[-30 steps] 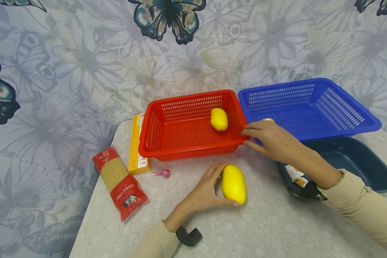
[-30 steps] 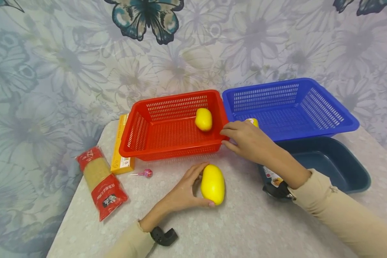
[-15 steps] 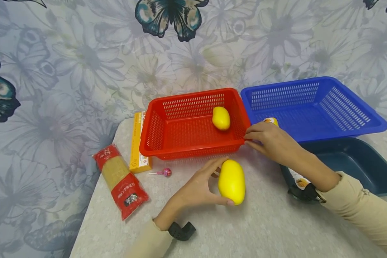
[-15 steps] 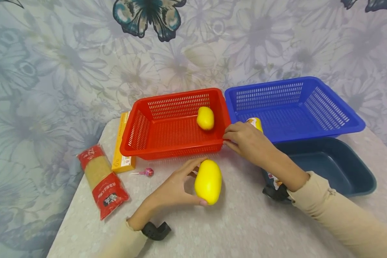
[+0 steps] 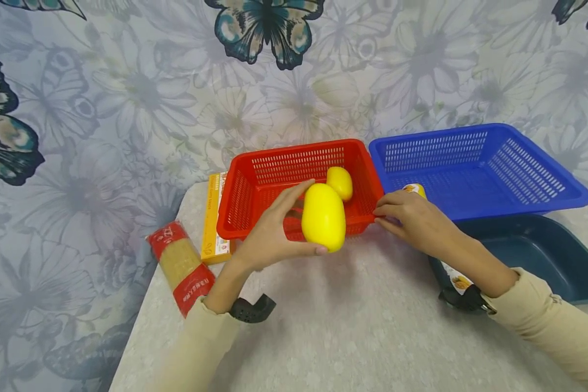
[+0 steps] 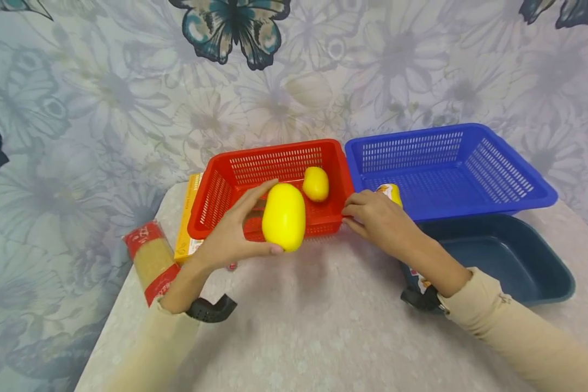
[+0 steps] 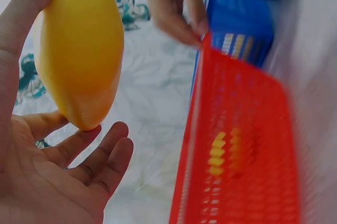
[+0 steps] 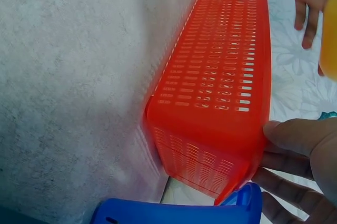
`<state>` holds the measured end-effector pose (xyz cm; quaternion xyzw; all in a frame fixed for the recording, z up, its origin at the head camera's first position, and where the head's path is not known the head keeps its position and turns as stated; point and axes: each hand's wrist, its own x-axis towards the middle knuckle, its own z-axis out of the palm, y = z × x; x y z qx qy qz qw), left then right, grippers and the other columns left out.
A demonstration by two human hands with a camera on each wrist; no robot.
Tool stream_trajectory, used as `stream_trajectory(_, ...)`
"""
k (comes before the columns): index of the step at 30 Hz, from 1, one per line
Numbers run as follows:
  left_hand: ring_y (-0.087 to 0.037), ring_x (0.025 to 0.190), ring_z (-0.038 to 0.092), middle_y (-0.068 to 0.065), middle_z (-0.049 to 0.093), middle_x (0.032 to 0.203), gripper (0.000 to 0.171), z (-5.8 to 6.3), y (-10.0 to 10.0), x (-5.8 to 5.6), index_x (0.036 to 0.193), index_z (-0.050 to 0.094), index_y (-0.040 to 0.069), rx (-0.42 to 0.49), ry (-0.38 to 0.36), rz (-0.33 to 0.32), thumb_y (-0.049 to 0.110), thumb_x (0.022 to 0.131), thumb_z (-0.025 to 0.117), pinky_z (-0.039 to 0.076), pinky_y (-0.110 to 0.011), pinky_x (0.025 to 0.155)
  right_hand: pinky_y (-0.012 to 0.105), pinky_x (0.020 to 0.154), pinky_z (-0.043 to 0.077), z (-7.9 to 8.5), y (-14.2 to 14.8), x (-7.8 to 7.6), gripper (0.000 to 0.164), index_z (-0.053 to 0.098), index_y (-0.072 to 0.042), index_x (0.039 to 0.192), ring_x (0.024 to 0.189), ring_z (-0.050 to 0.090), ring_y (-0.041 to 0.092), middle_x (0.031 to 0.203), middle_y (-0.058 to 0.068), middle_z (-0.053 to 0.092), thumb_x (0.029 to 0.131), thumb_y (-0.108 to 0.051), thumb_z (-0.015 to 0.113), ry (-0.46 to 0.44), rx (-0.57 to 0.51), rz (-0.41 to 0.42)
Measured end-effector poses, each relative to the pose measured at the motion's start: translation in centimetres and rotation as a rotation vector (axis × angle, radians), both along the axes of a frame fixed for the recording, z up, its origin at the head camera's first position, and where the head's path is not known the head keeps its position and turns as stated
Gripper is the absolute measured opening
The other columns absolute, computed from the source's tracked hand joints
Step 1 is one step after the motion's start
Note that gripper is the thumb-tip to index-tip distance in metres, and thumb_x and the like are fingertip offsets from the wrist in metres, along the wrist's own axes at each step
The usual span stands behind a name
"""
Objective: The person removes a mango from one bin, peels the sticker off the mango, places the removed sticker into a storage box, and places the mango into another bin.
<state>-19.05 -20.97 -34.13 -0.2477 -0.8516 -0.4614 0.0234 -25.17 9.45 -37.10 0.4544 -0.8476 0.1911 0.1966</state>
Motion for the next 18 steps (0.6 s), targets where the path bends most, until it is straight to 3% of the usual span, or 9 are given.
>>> stream_trajectory(4,-0.011,0.119,0.049,0.014,0.042,0.143,0.097,1.7,-0.7,-2.1,0.151,0.032,0.048,-0.048,0.005,0.079,0.048,0.072,0.088,0.048,-0.044,0.096,0.044,0.083,0.055,-0.3,0.0,0.0,0.016,0.077,-0.001,0.096,0.091,0.064,0.027,0.096,0.008,0.068,0.081,-0.005,0.081,0.019,-0.002,0.001)
stream_trajectory(9,-0.009,0.12,0.046,0.012,0.042,0.143,0.098,3.2,-1.5,-4.9,0.153,0.033,0.041,-0.084,-0.011,0.15,0.057,0.071,0.085,0.048,-0.042,0.097,0.043,0.084,0.054,-0.4,-0.1,-0.1,0.015,0.077,-0.002,0.097,0.092,0.064,0.027,0.096,0.008,0.068,0.082,-0.005,0.08,0.013,-0.005,0.002)
stream_trajectory(18,-0.015,0.121,0.046,0.005,0.041,0.147,0.103,3.6,-2.5,-10.5,0.156,0.032,0.034,-0.173,-0.032,0.195,0.064,0.071,0.08,0.049,-0.04,0.094,0.045,0.085,0.054,-0.8,0.2,0.1,0.018,0.077,-0.001,0.099,0.094,0.063,0.027,0.098,0.008,0.068,0.081,-0.004,0.081,0.007,-0.036,-0.012)
